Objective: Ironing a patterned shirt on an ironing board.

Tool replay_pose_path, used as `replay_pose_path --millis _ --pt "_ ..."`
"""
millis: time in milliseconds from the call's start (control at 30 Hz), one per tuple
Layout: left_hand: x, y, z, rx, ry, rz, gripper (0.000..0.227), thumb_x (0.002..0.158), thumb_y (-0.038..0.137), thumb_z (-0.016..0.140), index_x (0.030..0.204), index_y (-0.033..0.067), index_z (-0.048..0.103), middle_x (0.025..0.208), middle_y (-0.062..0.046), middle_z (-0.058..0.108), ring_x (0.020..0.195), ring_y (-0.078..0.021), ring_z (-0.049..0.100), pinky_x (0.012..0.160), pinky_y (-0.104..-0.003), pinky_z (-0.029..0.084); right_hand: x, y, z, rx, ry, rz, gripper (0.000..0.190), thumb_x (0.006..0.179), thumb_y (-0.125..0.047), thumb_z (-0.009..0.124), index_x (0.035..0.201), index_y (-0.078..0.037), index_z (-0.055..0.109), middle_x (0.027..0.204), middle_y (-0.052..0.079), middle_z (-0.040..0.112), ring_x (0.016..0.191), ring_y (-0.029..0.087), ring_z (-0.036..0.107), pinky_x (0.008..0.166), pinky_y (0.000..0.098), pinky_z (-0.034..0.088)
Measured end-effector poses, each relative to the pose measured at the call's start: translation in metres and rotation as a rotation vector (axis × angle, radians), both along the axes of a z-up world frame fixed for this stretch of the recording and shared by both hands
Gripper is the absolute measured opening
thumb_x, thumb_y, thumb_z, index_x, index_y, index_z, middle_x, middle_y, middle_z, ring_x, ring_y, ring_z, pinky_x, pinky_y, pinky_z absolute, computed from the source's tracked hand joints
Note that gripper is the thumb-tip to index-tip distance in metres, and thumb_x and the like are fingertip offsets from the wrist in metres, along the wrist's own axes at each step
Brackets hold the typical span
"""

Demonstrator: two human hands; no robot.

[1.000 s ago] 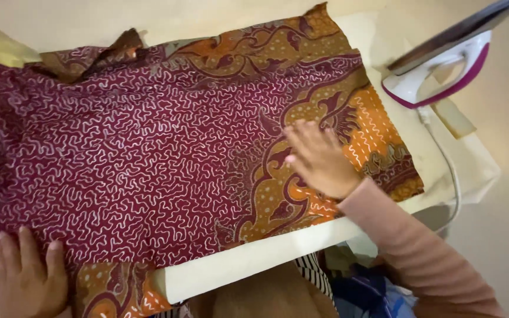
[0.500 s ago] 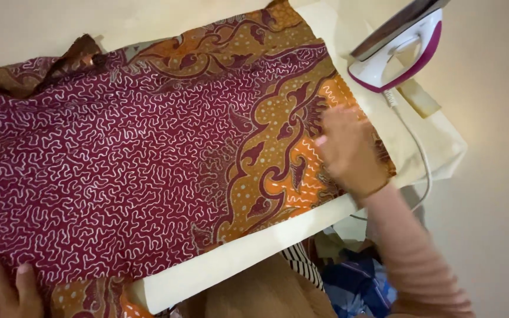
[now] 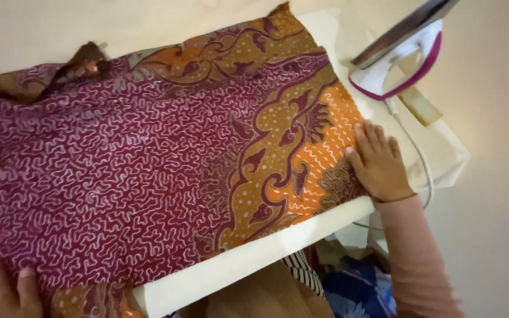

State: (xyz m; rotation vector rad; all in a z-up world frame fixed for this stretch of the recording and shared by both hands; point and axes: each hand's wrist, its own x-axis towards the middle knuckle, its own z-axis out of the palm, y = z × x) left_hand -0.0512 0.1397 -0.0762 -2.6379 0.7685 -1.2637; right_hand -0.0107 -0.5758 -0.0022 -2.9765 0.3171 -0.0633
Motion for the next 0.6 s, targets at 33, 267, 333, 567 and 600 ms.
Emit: replay_pose_path --millis 33,267,333,567,600 --pt "0.003 0.001 0.005 0.099 -0.002 0.102 0.047 0.096 0.038 0.047 0.117 -0.0028 0.059 0.132 -0.051 0.071 0.116 -0.0694 0.068 0.1 -0.072 0.057 -0.001 -0.003 -0.005 -0.068 -0.079 0.042 0.069 0.103 -0.053 0.026 0.163 -0.018 0.026 0.17 0.006 0.022 0.155 0.029 0.019 0.118 0.0552 0.017" --pt "0.003 0.048 0.001 -0.293 0.793 0.562 0.097 0.078 0.057 0.06 0.161 0.0116 0.04 0.159 -0.033 0.042 0.142 -0.0496 0.044 0.115 -0.055 0.037 0.002 -0.001 0.0 -0.031 -0.108 0.061 0.068 0.102 -0.047 0.034 0.161 -0.015 0.031 0.169 0.01 0.027 0.154 0.035 0.023 0.115 0.0588 0.02" --pt "0.017 0.052 0.032 -0.37 0.974 0.634 0.088 0.079 0.056 0.062 0.157 0.0186 0.044 0.158 -0.019 0.046 0.142 -0.0391 0.048 0.118 -0.047 0.037 0.0 0.0 -0.001 -0.054 -0.132 0.077 0.068 0.101 -0.045 0.035 0.162 -0.016 0.032 0.168 0.012 0.03 0.152 0.037 0.027 0.114 0.0581 0.023" --pt "0.127 0.094 0.115 -0.247 0.861 0.527 0.09 0.08 0.071 0.052 0.156 0.0222 0.044 0.153 -0.034 0.043 0.144 -0.0463 0.04 0.116 -0.057 0.033 0.002 -0.012 -0.021 -0.051 -0.189 0.027 0.068 0.099 -0.045 0.039 0.16 -0.015 0.04 0.167 0.014 0.037 0.155 0.031 0.028 0.118 0.0548 0.021" --pt "0.153 0.099 0.122 -0.252 0.853 0.537 0.09 0.08 0.071 0.052 0.156 0.0222 0.044 0.153 -0.034 0.043 0.144 -0.0463 0.04 0.116 -0.057 0.033 0.005 -0.016 -0.026 -0.048 -0.196 0.038 0.068 0.099 -0.045 0.039 0.16 -0.015 0.04 0.167 0.014 0.037 0.155 0.031 0.028 0.118 0.0548 0.021"
